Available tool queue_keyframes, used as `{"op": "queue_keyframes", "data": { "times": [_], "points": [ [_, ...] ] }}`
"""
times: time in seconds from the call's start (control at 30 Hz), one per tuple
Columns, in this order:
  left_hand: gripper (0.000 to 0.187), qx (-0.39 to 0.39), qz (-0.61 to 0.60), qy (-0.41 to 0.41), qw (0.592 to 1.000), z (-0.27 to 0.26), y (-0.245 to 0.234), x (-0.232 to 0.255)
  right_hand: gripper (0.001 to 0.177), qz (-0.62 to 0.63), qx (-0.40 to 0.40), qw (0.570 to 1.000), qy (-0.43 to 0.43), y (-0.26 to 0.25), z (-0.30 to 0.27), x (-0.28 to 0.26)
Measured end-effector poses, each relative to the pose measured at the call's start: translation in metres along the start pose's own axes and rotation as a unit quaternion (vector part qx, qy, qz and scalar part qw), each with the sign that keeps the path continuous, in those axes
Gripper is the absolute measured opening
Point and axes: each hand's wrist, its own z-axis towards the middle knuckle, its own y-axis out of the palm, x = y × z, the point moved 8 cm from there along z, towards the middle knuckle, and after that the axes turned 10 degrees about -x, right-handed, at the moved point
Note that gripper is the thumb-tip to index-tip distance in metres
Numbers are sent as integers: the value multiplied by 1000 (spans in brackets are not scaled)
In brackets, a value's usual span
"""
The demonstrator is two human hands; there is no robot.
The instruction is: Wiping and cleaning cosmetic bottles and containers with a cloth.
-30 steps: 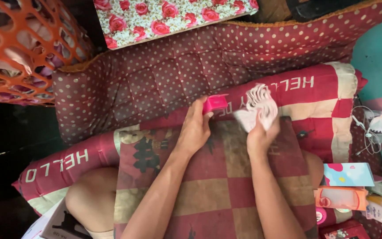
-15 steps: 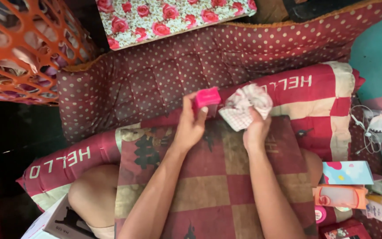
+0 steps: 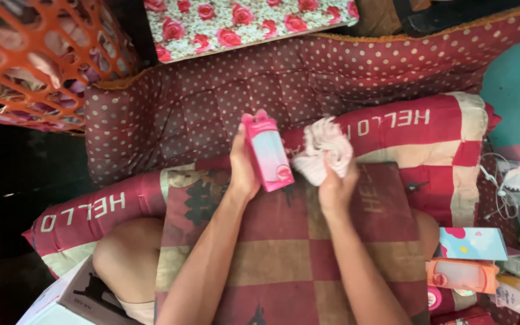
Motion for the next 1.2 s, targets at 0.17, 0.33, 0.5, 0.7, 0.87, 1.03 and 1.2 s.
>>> {"op": "queue_keyframes", "data": {
  "times": [0.17, 0.33, 0.5, 0.7, 0.87, 1.03, 1.2],
  "points": [
    [61, 70, -3, -99, 993, 5, -34, -33, 40, -28, -22, 996, -78, 21, 43, -81],
    [58, 68, 27, -88, 993, 11, -36, -40, 62, -243, -275, 918, -147, 117, 45, -104],
    [57, 84, -57, -66, 993, 8, -50, -41, 58, -218, -317, 919, -88, 131, -8, -81],
    [54, 88, -65, -117, 987, 16, -41, -52, 50, -200, -324, 924, -8, 84, -40, -93],
    [51, 65, -18, -63, 996, 16, -37, -41, 41, -46, -297, 950, 81, 1, -35, -15],
    [58, 71, -41, -113, 990, 15, -36, -44, 43, 45, -66, 996, 47, -15, 57, -80],
    [63, 76, -48, -125, 988, 12, -26, -37, 42, -93, -135, 985, 49, 36, 78, -51]
  ]
}}
